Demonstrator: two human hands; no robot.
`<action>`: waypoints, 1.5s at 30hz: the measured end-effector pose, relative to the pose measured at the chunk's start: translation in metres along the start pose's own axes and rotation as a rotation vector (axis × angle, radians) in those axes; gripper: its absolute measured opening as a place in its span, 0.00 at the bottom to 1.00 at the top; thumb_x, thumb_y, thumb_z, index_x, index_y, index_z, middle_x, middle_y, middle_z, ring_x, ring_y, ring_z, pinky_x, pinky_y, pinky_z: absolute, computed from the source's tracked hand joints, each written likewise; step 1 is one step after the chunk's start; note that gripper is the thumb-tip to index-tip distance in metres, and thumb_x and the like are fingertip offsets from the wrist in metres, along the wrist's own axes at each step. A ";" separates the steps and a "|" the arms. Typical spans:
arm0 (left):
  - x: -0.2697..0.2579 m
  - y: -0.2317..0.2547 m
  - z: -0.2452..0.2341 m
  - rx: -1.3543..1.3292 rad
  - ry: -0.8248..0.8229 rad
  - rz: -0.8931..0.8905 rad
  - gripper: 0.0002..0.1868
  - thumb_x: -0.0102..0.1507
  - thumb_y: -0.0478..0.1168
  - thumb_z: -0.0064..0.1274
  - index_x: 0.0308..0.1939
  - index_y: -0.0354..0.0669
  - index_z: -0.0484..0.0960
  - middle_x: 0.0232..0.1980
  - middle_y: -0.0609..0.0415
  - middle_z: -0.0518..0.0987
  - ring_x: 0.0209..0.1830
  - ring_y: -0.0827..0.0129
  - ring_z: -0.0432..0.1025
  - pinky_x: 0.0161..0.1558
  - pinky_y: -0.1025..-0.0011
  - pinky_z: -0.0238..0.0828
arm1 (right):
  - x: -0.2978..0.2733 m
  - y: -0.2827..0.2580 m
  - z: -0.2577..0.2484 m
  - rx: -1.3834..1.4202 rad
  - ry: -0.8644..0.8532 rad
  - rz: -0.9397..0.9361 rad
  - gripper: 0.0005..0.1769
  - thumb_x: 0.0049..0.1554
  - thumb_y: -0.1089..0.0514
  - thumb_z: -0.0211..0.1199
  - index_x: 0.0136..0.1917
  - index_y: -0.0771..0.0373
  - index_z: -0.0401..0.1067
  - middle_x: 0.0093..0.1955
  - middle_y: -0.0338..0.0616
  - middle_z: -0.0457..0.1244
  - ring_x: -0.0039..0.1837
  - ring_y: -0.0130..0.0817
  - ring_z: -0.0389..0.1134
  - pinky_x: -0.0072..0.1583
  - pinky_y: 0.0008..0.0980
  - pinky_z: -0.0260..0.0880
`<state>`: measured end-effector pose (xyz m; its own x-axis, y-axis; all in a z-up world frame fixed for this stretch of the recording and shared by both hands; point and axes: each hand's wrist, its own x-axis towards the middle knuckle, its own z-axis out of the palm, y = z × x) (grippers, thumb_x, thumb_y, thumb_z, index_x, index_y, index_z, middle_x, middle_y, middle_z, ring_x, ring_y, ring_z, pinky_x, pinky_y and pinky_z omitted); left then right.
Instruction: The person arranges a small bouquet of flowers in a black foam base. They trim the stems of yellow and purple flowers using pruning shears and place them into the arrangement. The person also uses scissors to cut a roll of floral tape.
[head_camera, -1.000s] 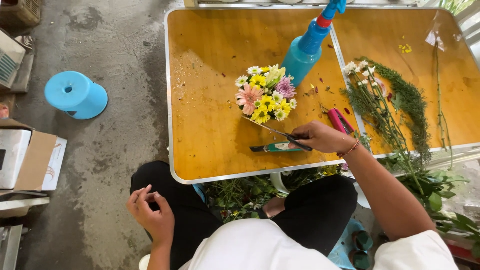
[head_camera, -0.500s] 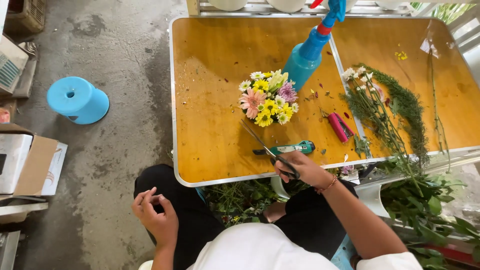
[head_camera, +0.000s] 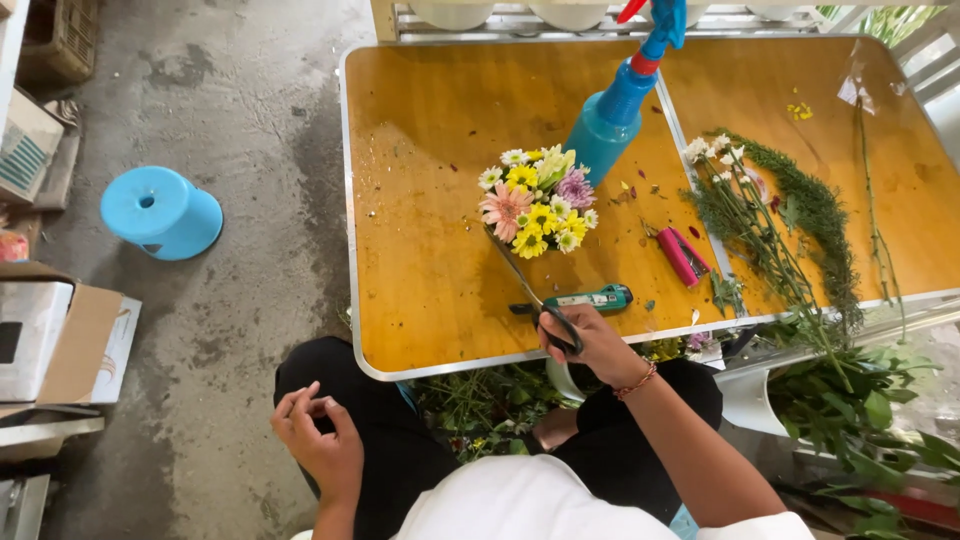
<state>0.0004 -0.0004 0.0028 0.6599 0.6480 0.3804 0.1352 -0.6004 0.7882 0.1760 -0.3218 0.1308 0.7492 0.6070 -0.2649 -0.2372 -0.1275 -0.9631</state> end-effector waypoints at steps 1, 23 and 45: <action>0.000 0.000 0.000 0.007 -0.003 -0.009 0.13 0.71 0.32 0.46 0.58 0.32 0.77 0.60 0.42 0.65 0.39 0.62 0.70 0.48 0.62 0.73 | 0.001 -0.001 0.001 -0.011 0.006 -0.014 0.31 0.61 0.34 0.57 0.30 0.60 0.73 0.21 0.35 0.59 0.22 0.20 0.48 0.30 0.21 0.47; -0.003 0.092 0.027 -0.008 -0.189 0.389 0.13 0.69 0.48 0.51 0.32 0.48 0.79 0.20 0.62 0.68 0.16 0.75 0.60 0.22 0.73 0.57 | -0.125 0.078 0.018 -0.294 0.080 -0.161 0.36 0.61 0.22 0.38 0.50 0.56 0.64 0.44 0.38 0.56 0.44 0.31 0.57 0.50 0.33 0.60; -0.014 0.179 0.211 0.390 -0.713 0.992 0.35 0.60 0.31 0.55 0.72 0.47 0.68 0.60 0.54 0.78 0.61 0.56 0.71 0.73 0.39 0.51 | -0.171 0.208 -0.019 -0.163 1.260 -0.155 0.26 0.66 0.38 0.49 0.39 0.59 0.72 0.34 0.37 0.66 0.32 0.24 0.58 0.38 0.28 0.59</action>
<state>0.1714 -0.2157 0.0365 0.8333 -0.4746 0.2835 -0.5133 -0.8546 0.0783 0.0100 -0.4669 -0.0255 0.8487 -0.5237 0.0735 -0.0842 -0.2710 -0.9589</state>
